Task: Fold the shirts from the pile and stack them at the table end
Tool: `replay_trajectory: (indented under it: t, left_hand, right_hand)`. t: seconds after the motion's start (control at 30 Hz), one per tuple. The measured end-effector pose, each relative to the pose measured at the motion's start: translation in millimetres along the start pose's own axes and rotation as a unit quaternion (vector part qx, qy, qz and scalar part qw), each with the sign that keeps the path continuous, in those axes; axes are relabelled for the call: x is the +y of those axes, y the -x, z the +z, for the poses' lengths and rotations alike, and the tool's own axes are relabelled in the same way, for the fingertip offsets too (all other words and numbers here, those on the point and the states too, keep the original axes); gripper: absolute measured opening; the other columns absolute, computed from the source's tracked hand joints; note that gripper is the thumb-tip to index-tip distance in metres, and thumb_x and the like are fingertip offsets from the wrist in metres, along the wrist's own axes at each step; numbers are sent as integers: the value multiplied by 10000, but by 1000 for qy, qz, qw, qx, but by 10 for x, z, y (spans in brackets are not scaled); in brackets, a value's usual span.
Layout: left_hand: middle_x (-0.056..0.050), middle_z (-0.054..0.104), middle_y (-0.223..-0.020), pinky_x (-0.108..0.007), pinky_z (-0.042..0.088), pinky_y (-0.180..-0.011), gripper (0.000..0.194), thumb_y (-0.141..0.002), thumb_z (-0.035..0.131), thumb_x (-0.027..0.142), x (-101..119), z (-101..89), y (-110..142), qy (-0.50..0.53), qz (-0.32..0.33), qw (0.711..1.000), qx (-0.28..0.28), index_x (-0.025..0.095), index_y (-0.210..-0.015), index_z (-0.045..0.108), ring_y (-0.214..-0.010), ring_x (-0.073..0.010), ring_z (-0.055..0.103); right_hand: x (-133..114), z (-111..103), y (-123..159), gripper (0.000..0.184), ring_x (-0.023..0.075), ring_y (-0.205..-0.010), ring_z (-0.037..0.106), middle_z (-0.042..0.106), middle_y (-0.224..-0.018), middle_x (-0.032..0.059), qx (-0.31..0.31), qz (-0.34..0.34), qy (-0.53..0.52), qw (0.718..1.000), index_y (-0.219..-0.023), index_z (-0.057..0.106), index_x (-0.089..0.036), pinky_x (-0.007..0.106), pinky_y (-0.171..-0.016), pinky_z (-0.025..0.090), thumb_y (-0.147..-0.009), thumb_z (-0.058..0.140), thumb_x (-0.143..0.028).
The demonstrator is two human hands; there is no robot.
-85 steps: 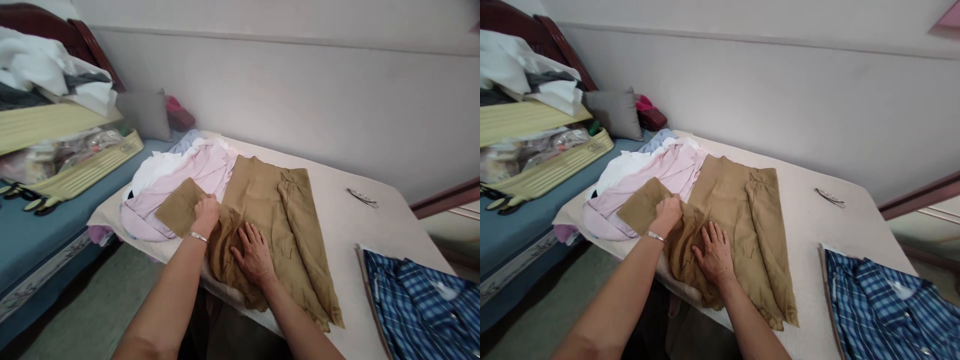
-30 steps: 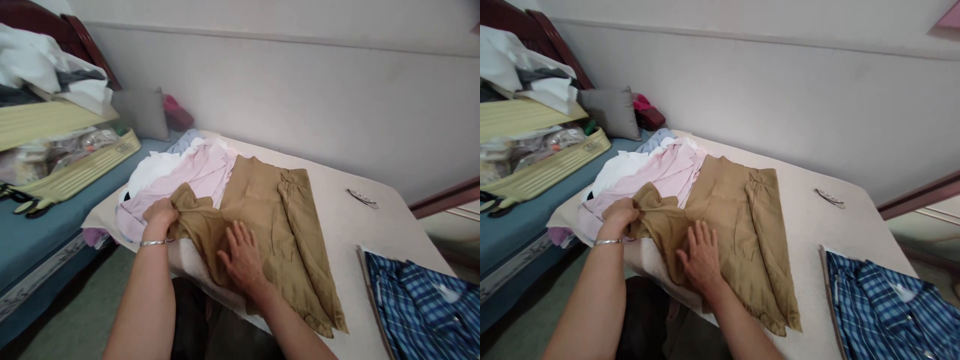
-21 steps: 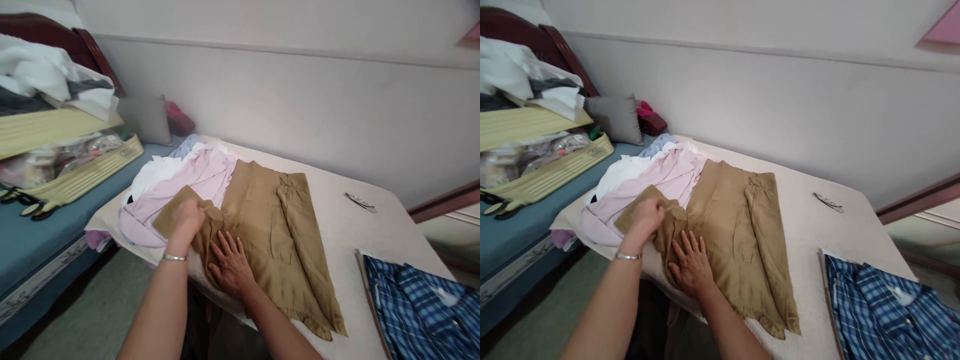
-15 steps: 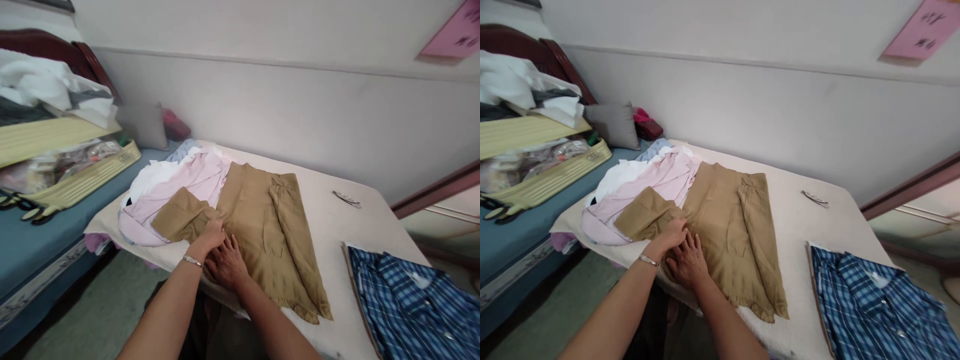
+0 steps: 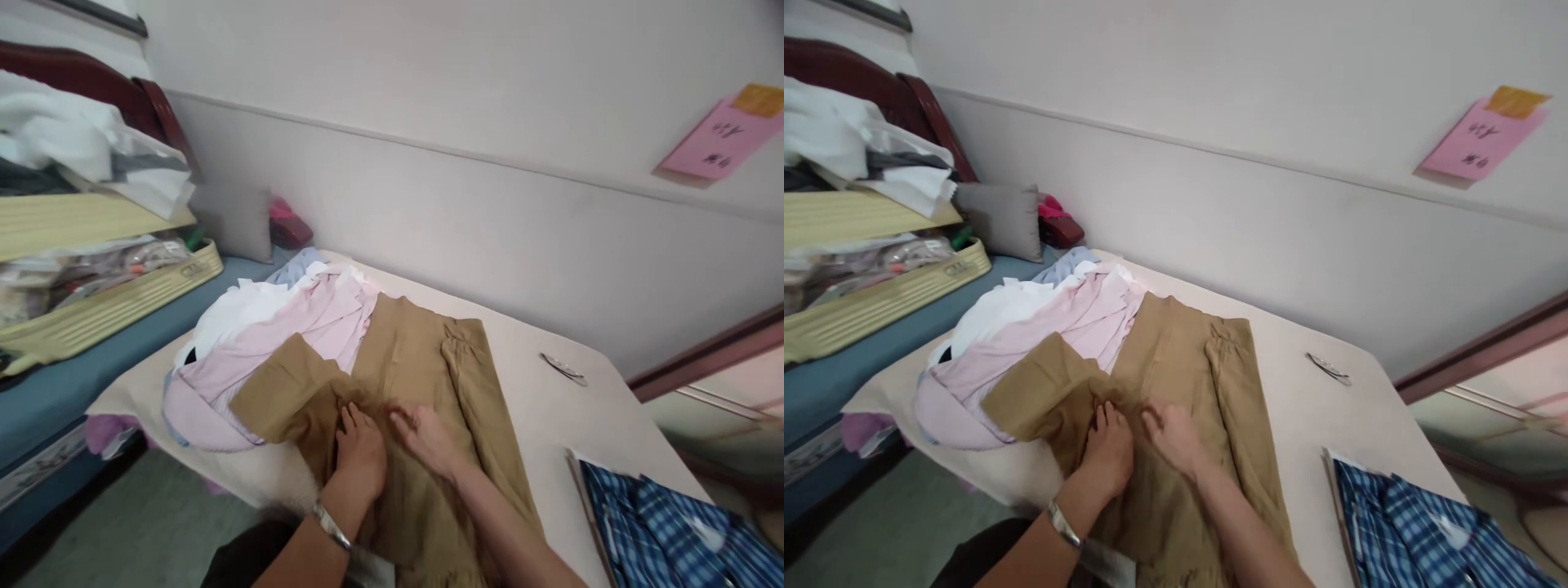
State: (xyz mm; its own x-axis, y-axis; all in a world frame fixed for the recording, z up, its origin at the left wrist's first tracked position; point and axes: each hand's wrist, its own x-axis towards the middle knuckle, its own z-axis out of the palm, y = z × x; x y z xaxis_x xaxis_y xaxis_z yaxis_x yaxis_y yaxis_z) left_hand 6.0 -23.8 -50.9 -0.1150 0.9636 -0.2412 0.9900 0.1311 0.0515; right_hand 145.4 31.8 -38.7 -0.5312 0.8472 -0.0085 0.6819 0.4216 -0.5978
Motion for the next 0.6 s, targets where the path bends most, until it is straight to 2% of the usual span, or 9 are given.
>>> replay_trajectory:
  t: [0.03,0.13,0.2,0.3,0.37,0.47,0.53,0.6]
  left_hand:
    - [-318,358,-1548,-511,527,-965,568,-896,366,21,40,-14,-19,-13,-10,1000,5,-3,-1448,496,-1435,-425,379]
    - [-308,403,-1522,-565,550,-900,565,-901,322,-3,144,-6,-68,-40,-31,999,14,26,-1417,549,-1407,-451,410]
    - [-298,416,-1515,-569,563,-870,567,-898,325,-16,195,33,-92,-51,-55,997,15,52,-1405,569,-1388,-450,437]
    - [-290,426,-1508,-561,575,-852,570,-898,326,-32,226,70,-107,-56,-84,995,24,74,-1396,583,-1377,-442,458]
    - [-287,430,-1504,-560,579,-848,568,-901,325,-32,226,57,-94,-55,-90,994,22,78,-1394,586,-1377,-442,458]
    - [-289,454,-1487,-579,548,-928,536,-909,353,-11,259,36,-34,-51,-65,996,41,68,-1376,605,-1371,-429,472]
    - [-277,444,-1500,-557,508,-1017,518,-917,383,15,334,75,22,-41,-34,996,72,72,-1383,602,-1388,-400,463]
    - [-259,446,-1506,-530,507,-1033,512,-919,409,36,437,171,74,-17,-29,997,76,92,-1390,601,-1390,-382,468]
  right_hand:
    - [103,-31,-239,420,231,-1189,613,681,-1285,106,26,12,44,999,-1324,629,-198,351,-1036,436,-1001,393,-326]
    - [356,44,-919,566,273,-1466,341,407,-1582,155,62,40,188,979,-1494,464,-152,442,-1181,266,-1008,389,-433]
    - [455,150,-1259,643,288,-1524,203,264,-1654,139,57,53,243,967,-1546,387,-177,511,-1203,181,-1010,358,-531]
    - [484,198,-1569,699,303,-1530,159,201,-1677,116,43,71,255,964,-1567,339,-234,580,-1182,155,-996,311,-637]
    - [431,120,-1693,675,308,-1508,216,260,-1658,119,32,80,238,967,-1534,387,-247,578,-1165,188,-992,323,-644]
    - [285,-70,-1870,553,305,-1396,402,503,-1498,151,22,101,213,972,-1353,574,-220,500,-1117,295,-982,400,-592]
    - [186,-161,-2017,507,306,-1305,497,607,-1359,185,30,127,202,971,-1245,635,-184,445,-1060,365,-978,419,-557]
    - [120,-192,-2184,530,315,-1228,567,646,-1277,217,44,158,192,968,-1220,646,-145,416,-991,426,-973,413,-552]
